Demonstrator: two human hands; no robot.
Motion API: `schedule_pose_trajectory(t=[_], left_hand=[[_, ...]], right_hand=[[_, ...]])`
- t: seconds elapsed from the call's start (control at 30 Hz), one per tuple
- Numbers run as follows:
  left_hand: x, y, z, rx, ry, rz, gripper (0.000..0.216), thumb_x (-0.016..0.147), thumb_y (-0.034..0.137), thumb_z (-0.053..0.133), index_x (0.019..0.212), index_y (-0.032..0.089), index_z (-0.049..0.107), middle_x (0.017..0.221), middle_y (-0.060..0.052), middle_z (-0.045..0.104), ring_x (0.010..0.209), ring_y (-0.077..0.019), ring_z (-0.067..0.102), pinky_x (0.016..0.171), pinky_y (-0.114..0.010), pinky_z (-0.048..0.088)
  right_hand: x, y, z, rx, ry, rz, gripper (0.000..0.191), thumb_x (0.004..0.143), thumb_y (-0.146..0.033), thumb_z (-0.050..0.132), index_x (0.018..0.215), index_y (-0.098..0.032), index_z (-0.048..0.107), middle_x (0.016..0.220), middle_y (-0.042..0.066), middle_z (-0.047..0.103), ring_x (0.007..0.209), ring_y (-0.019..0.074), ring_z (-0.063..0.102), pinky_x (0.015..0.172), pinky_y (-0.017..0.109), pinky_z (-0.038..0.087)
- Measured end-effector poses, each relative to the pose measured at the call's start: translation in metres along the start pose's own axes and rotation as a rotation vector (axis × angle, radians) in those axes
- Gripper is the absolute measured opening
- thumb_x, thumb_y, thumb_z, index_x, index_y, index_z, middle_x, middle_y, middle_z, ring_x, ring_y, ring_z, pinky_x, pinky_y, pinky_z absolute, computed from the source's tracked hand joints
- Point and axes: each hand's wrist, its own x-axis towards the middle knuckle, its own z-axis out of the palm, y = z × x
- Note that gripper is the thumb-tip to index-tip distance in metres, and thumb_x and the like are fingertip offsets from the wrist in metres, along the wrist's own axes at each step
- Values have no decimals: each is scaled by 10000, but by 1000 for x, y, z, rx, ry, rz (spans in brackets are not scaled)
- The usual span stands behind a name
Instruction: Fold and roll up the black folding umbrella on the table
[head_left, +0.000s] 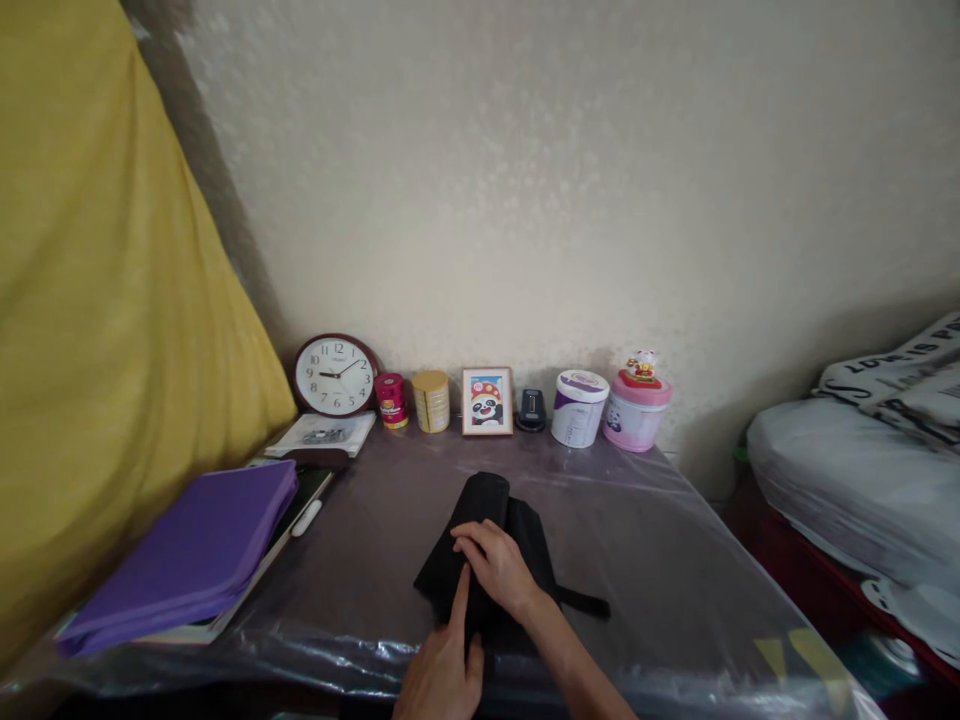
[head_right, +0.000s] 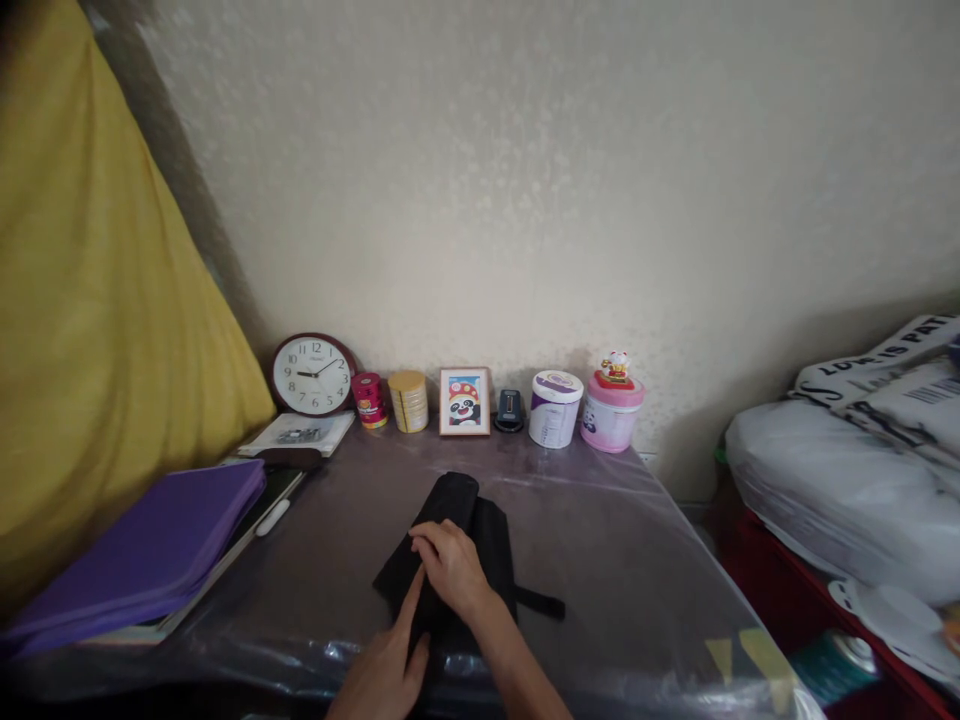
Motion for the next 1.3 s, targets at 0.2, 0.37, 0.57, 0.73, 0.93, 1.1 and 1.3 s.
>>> schedule_pose_trajectory(t=[0.2, 0.37, 0.57, 0.73, 0.93, 1.1, 1.3], left_hand=[[3, 0, 0, -36, -41, -17, 646, 851, 223, 288, 1389, 90, -43, 987, -114, 663, 851, -195, 635, 741, -238, 408], [6, 0, 1, -50, -38, -43, 640, 868, 248, 278, 1386, 88, -61, 990, -122, 664, 858, -196, 638, 742, -242, 419], [10, -6, 5, -73, -50, -66, 643, 873, 262, 304, 1389, 115, -51, 1017, -104, 661, 891, -178, 633, 785, -224, 409], [10, -7, 6, -117, -35, -74, 643, 872, 258, 297, 1386, 130, -67, 1150, -115, 595, 1003, -192, 591, 827, -247, 405], [11, -7, 3, -133, -77, -82, 630, 874, 263, 287, 1389, 117, -46, 1166, -112, 585, 1027, -186, 580, 872, -255, 391], [10, -6, 6, -170, -44, 3, 640, 860, 206, 293, 1386, 85, -51, 1287, -129, 472, 1142, -169, 493, 950, -263, 336], [10, -15, 2, -371, 27, 2, 784, 750, 181, 476, 1399, 157, 37, 1308, -69, 462, 1131, -147, 495, 923, -210, 362]], right_hand=[[-32, 5, -6, 15, 33, -144, 262, 888, -219, 376, 1020, -240, 602, 1048, 37, 628, 1048, 162, 509, 927, 341, 389], [-1, 33, -2, -133, -24, -145, 262, 879, -232, 403, 1051, -238, 601, 1128, 29, 607, 1162, 162, 442, 1025, 403, 266], [55, 78, -1, -257, 1, -56, 270, 878, -220, 394, 1017, -249, 623, 1101, 16, 629, 1142, 159, 467, 1010, 399, 267], [64, 78, -9, -358, 175, 108, 271, 862, -202, 412, 1044, -167, 609, 1126, 111, 603, 1116, 208, 490, 953, 389, 335], [23, 50, 0, -236, 77, -125, 246, 865, -244, 423, 1011, -239, 620, 1077, 30, 633, 1140, 172, 464, 1005, 385, 284], [32, 72, 1, -143, 238, 117, 297, 814, -185, 435, 1057, -198, 603, 1181, 84, 573, 1154, 211, 452, 999, 437, 276], [21, 108, -26, 187, 424, 304, 241, 738, -356, 499, 825, -201, 661, 954, 83, 669, 938, 221, 589, 898, 401, 407]])
